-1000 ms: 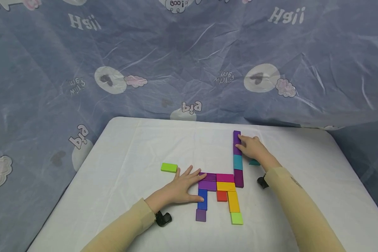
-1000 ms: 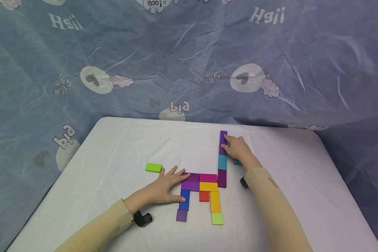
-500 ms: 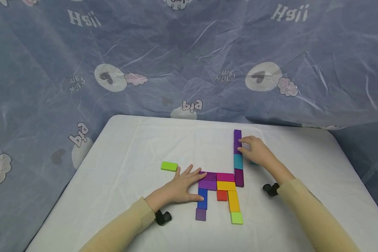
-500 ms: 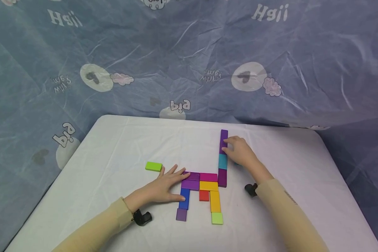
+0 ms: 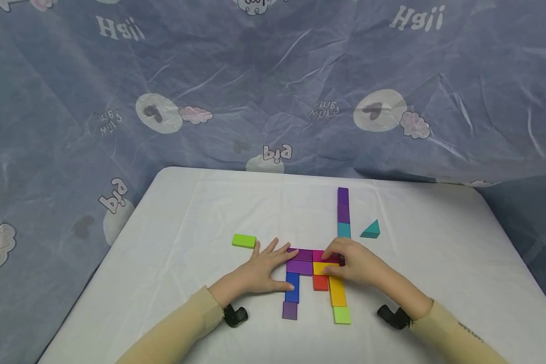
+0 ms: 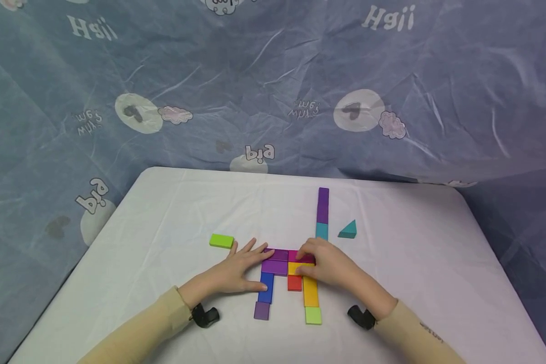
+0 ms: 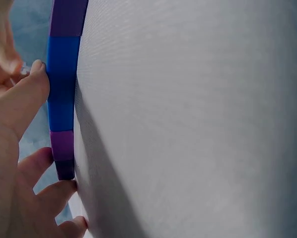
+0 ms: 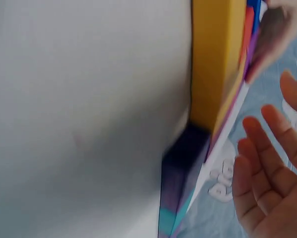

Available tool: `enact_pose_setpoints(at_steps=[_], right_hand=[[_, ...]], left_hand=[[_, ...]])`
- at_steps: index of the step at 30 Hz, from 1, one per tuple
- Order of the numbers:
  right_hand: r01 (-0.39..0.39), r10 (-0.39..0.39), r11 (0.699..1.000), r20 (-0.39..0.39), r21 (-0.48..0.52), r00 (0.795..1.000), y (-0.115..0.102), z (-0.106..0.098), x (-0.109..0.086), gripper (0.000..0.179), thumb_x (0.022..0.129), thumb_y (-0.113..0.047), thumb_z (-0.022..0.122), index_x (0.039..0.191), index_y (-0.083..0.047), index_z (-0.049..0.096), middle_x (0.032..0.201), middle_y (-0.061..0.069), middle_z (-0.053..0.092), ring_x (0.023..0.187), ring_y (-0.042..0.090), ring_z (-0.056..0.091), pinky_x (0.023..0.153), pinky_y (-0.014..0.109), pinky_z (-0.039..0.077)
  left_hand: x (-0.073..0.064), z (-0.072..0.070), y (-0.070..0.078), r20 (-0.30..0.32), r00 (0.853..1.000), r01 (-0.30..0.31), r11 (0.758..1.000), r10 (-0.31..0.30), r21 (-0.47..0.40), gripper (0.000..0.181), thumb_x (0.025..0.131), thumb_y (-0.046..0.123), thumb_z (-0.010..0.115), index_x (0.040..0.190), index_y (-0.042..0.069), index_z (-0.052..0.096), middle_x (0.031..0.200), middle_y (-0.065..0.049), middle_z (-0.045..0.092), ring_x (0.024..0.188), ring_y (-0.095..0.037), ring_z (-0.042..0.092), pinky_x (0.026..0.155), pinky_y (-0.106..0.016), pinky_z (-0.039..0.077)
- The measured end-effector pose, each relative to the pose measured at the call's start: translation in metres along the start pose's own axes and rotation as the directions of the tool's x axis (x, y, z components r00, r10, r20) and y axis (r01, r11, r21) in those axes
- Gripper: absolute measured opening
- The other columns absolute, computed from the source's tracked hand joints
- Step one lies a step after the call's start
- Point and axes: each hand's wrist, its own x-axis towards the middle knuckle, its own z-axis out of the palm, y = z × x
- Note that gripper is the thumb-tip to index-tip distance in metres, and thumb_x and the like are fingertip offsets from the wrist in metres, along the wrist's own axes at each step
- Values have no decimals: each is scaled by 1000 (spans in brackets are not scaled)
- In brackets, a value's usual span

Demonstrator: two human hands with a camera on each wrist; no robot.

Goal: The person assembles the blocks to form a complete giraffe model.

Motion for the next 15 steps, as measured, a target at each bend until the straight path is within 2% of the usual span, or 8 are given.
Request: enact_pose_setpoints(at_steps=[5, 9, 15], right_hand=[[15, -14, 1000, 68, -19, 998, -11, 12, -8, 21, 78, -33, 83, 91, -20, 72, 88, -11, 62, 85, 8, 53, 75, 25, 53], [22, -17, 997, 64, -77, 998, -15, 18, -12, 25, 75, -35, 85, 89, -19, 72, 86, -11, 58, 83, 6, 50, 74, 27, 53], [24, -20, 994, 46, -106, 999, -18, 23, -13, 28, 72, -34, 87, 87, -17, 70, 84, -11, 54, 81, 6, 47, 72, 26, 52]], left_hand=[[0, 0, 1, 2, 1000, -2, 1000, 2, -1, 85, 83, 65, 64, 155, 36, 30, 164, 3, 23, 155, -28, 5, 117, -67, -5], [0, 0, 1, 2, 1000, -4, 1000, 4, 5, 85, 83, 66, 64, 155, 36, 29, 164, 3, 22, 155, -28, 4, 117, -67, -5], [-1, -1, 1, 2, 1000, -2, 1000, 2, -2, 84, 84, 65, 64, 155, 36, 29, 164, 3, 22, 155, -28, 4, 117, -67, -5]])
